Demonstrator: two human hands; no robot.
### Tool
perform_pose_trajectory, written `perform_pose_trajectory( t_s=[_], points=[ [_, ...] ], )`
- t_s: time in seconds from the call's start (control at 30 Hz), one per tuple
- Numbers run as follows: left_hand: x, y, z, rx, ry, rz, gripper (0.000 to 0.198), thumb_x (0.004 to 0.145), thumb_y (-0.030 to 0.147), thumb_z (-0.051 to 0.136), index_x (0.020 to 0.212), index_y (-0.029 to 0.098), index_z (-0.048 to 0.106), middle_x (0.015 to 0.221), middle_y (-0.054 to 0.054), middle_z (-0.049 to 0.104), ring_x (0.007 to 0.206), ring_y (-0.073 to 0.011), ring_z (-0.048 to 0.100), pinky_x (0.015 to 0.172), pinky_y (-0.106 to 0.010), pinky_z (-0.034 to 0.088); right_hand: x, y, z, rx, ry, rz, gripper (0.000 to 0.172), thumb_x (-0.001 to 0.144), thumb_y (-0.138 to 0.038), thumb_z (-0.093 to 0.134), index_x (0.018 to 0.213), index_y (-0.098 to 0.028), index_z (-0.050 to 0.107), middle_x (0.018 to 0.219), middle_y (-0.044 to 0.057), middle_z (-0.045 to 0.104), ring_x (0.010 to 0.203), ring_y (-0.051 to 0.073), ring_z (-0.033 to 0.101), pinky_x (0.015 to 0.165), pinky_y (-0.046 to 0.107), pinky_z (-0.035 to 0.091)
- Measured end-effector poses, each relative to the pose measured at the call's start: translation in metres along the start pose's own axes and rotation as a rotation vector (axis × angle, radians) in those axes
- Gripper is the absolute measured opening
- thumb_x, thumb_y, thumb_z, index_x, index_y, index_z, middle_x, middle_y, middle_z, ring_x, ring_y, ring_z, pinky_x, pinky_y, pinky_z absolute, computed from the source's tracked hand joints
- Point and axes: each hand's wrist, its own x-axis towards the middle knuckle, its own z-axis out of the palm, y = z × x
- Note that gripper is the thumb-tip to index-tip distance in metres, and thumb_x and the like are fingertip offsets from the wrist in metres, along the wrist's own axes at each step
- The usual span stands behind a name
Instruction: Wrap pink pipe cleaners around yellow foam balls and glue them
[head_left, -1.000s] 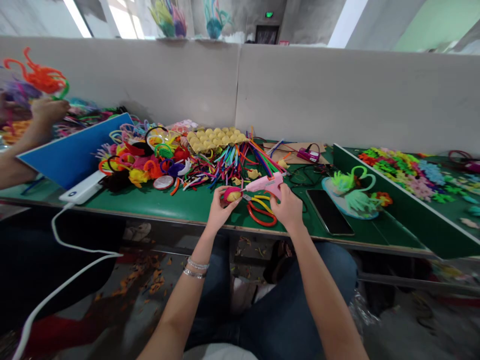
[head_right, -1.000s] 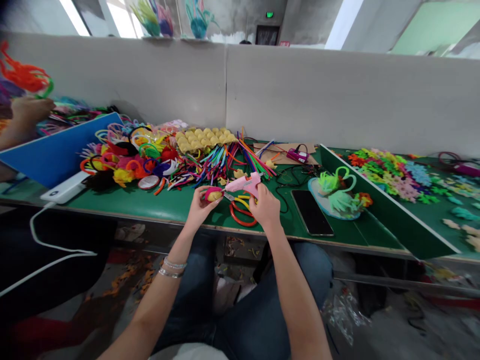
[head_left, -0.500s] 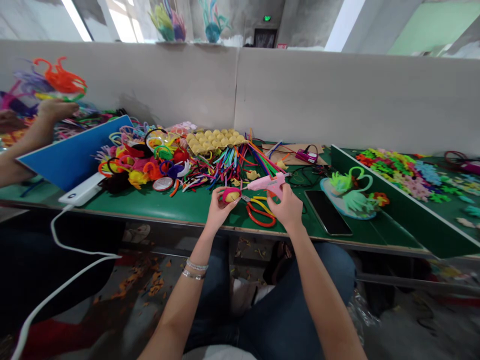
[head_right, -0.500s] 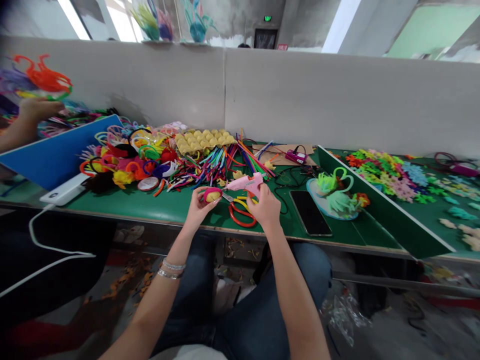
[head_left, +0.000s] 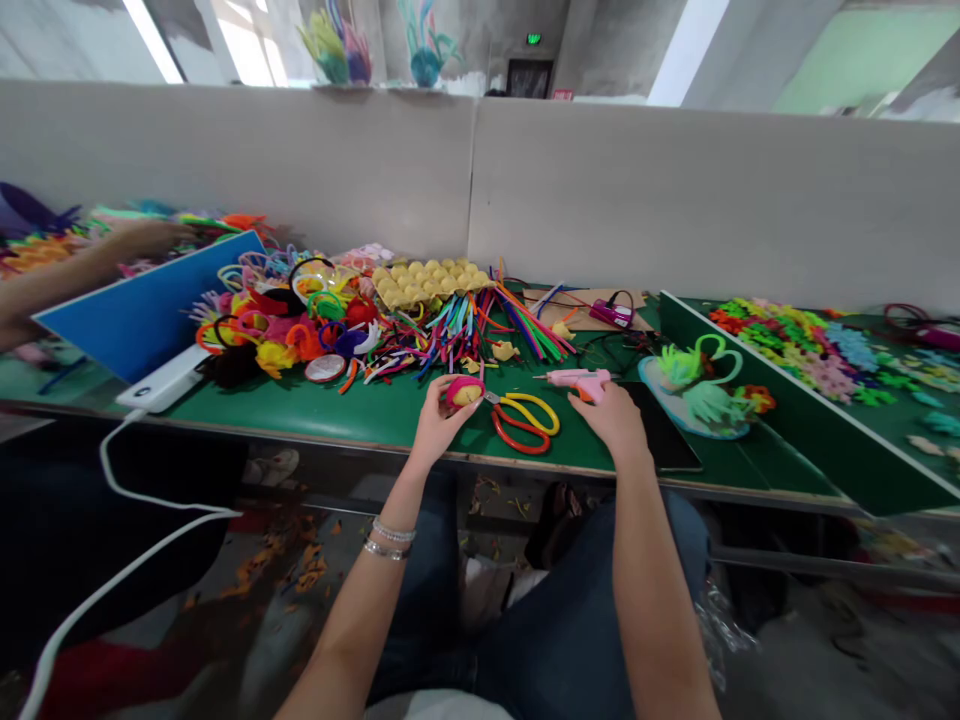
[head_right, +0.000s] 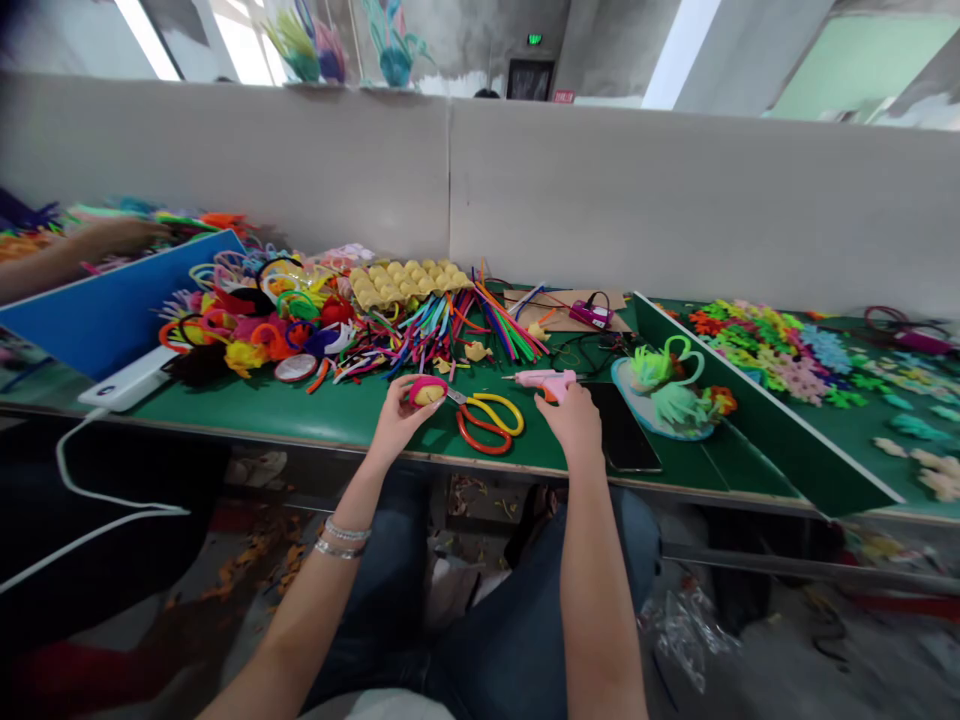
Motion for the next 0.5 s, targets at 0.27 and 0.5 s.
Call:
perform_pose_trajectory(
  t_s=[0.27,0.5],
  points=[
    [-0.002,0.001,0.000,0.069,-0.045,-0.007,0.050,0.067,0.034,0.072,0.109,0.020,0.047,0.106,-0.007,0.058,0.090,-0.0168,0.064,0.080,-0.032,0.054,-0.005,-0.003,-0.004,-0.110,-0.079,0.032,0.060,0.073,-0.064,0.049,0.105,-0.014,0.051,0.110,0.017,0.057,0.101,0.031,0.057,0.075,0.037,0.043],
    [-0.003,0.002,0.000,0.083,-0.056,-0.013,0.050,0.067,0.034,0.072,0.109,0.020,0.049,0.106,-0.007,0.058,0.091,-0.0175,0.063,0.079,-0.031,0.054,0.009,0.010,-0.012,-0.038,0.090,0.004,0.048,0.080,-0.063,0.038,0.088,-0.017,0.052,0.099,0.014,0.058,0.097,0.028,0.054,0.077,0.037,0.042]
  ],
)
